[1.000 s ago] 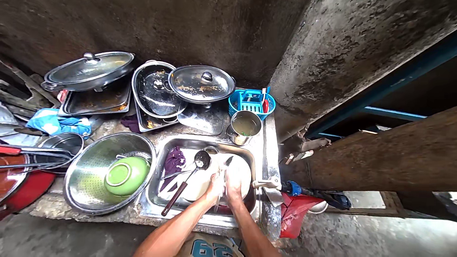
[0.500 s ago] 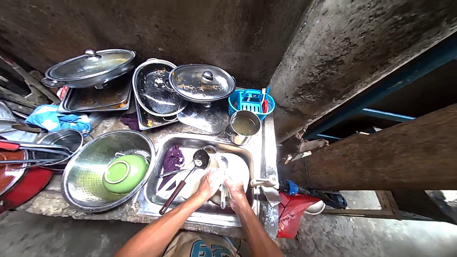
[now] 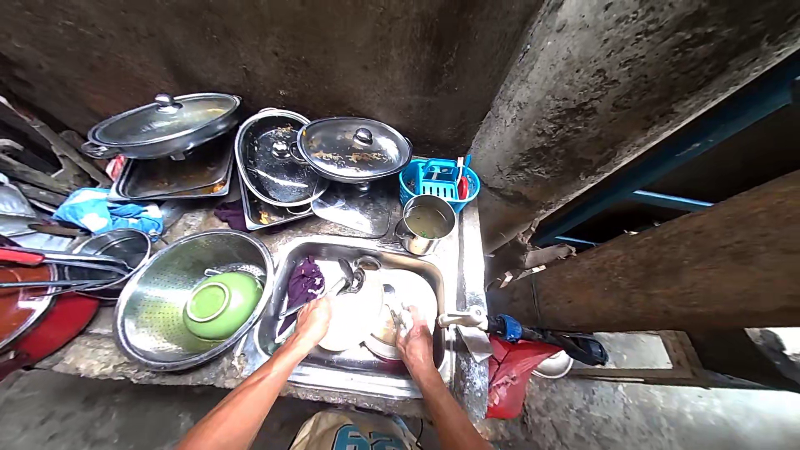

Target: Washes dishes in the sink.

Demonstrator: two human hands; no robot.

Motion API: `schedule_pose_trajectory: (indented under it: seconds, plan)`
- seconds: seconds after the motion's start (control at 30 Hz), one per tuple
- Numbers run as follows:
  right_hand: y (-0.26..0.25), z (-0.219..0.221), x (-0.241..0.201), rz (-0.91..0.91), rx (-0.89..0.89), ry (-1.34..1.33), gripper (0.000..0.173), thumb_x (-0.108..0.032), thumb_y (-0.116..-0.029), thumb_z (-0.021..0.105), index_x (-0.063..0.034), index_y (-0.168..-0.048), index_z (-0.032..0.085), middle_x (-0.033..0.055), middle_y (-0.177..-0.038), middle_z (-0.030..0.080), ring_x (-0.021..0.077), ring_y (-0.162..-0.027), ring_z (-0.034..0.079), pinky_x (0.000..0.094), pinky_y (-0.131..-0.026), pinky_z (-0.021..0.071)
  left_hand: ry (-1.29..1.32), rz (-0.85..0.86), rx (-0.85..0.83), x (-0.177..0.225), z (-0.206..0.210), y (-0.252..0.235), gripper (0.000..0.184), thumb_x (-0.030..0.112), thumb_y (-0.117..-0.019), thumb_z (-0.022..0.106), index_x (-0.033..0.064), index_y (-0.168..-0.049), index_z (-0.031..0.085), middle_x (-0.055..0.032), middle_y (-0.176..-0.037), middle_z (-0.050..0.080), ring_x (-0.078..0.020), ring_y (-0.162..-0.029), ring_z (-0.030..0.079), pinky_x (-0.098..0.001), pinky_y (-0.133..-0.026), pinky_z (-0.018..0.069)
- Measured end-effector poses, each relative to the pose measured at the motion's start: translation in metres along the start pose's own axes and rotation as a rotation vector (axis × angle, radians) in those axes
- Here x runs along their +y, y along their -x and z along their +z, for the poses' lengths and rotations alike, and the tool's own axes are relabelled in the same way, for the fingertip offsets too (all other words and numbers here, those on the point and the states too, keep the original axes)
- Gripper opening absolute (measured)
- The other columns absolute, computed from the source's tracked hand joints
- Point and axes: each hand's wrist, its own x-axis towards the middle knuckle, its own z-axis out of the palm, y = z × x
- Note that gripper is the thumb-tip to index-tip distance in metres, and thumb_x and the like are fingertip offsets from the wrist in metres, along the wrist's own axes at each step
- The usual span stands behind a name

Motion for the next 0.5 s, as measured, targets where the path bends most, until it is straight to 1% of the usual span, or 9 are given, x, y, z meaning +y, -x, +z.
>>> schedule_pose_trajectory:
  seconds: [0.1,0.2,0.27,0.3,0.33,0.4,0.43,0.47,0.5]
  plan:
    - [-0.003,0.006,-0.022,-0.151,0.153,-0.372,0.035,-0.007,-0.0963,0.062,0.0055,-0.128,0.066,0.024,-0.134,0.064,0.032,-0.127,0.062,0.0423,-0.112,0.0467,-0.011,0.098,-0.031,0.015,-0.004,0.021,0.038,0.012,-0.1056,0.045,-0.0047,-0.138,0.056,-0.0284,-0.133,0.061,-0.0435,-0.128,0.057,-0.0581,-0.108,0.0434]
    - [-0.02,0.003,-0.051,-0.235,0.147,-0.338,0.029,-0.009,-0.0959,0.06,0.0019,-0.12,0.073,0.0206,-0.133,0.066,0.0324,-0.128,0.061,0.0466,-0.111,0.0467,-0.055,0.196,-0.096,0.053,-0.003,0.052,0.037,0.019,-0.1079,0.043,-0.0028,-0.133,0.059,-0.0275,-0.123,0.066,-0.0438,-0.119,0.063,-0.0593,-0.101,0.0483]
    - [-0.035,-0.011,-0.057,-0.089,-0.019,-0.322,0.038,-0.021,-0.0983,0.059,-0.0021,-0.129,0.068,0.0192,-0.132,0.066,0.0319,-0.127,0.06,0.0507,-0.11,0.0455,-0.086,0.284,-0.14,0.063,0.005,0.066,0.038,0.023,-0.1093,0.04,-0.0016,-0.13,0.06,-0.0261,-0.117,0.068,-0.0435,-0.113,0.066,-0.0596,-0.096,0.0506]
    - [-0.044,-0.015,-0.053,-0.024,-0.079,-0.376,0.038,-0.024,-0.0982,0.061,-0.0057,-0.131,0.068,0.0153,-0.13,0.068,0.0271,-0.124,0.062,0.048,-0.108,0.0468,-0.107,0.322,-0.157,0.062,0.009,0.069,0.039,0.026,-0.1102,0.038,0.0004,-0.129,0.06,-0.0244,-0.115,0.069,-0.0425,-0.111,0.067,-0.0589,-0.095,0.0515]
    - [-0.053,-0.015,-0.046,0.015,-0.106,-0.481,0.034,-0.021,-0.0968,0.063,-0.0048,-0.127,0.069,0.0128,-0.121,0.071,0.0223,-0.114,0.066,0.0432,-0.102,0.0509,-0.123,0.352,-0.175,0.058,0.013,0.07,0.039,0.028,-0.1107,0.037,0.002,-0.128,0.06,-0.0234,-0.113,0.069,-0.042,-0.109,0.068,-0.059,-0.093,0.052]
    - [-0.062,-0.011,-0.028,0.146,-0.094,-0.89,0.023,-0.005,-0.095,0.064,0.0043,-0.115,0.067,0.0123,-0.098,0.072,0.016,-0.087,0.07,0.0326,-0.081,0.0594,-0.097,0.411,-0.186,0.049,0.018,0.071,0.037,0.027,-0.1101,0.039,0.0046,-0.128,0.062,-0.0223,-0.112,0.07,-0.041,-0.108,0.068,-0.0591,-0.094,0.0518]
    - [-0.058,-0.01,-0.023,0.232,-0.06,-1.09,0.021,0.001,-0.0953,0.059,0.0072,-0.115,0.063,0.0132,-0.095,0.069,0.0158,-0.082,0.067,0.0315,-0.075,0.0578,-0.024,0.446,-0.16,0.043,0.019,0.069,0.037,0.026,-0.1092,0.04,0.0047,-0.127,0.064,-0.0216,-0.112,0.071,-0.0393,-0.108,0.069,-0.0581,-0.095,0.0519]
    - [-0.049,-0.011,-0.023,0.317,-0.028,-1.239,0.021,0.005,-0.0999,0.051,0.0076,-0.121,0.055,0.0118,-0.096,0.06,0.0141,-0.083,0.059,0.0297,-0.075,0.0528,0.107,0.48,-0.109,0.039,0.021,0.066,0.037,0.025,-0.1087,0.041,0.0024,-0.123,0.067,-0.021,-0.108,0.071,-0.0366,-0.103,0.069,-0.0555,-0.094,0.0525]
    - [-0.041,-0.009,-0.027,0.366,0.033,-1.382,0.022,0.007,-0.1015,0.045,0.0057,-0.122,0.051,0.0099,-0.096,0.056,0.013,-0.083,0.056,0.0295,-0.074,0.0516,0.281,0.502,-0.045,0.038,0.023,0.062,0.038,0.025,-0.1079,0.042,-0.0004,-0.113,0.07,-0.0186,-0.098,0.07,-0.0311,-0.093,0.069,-0.0495,-0.089,0.054]
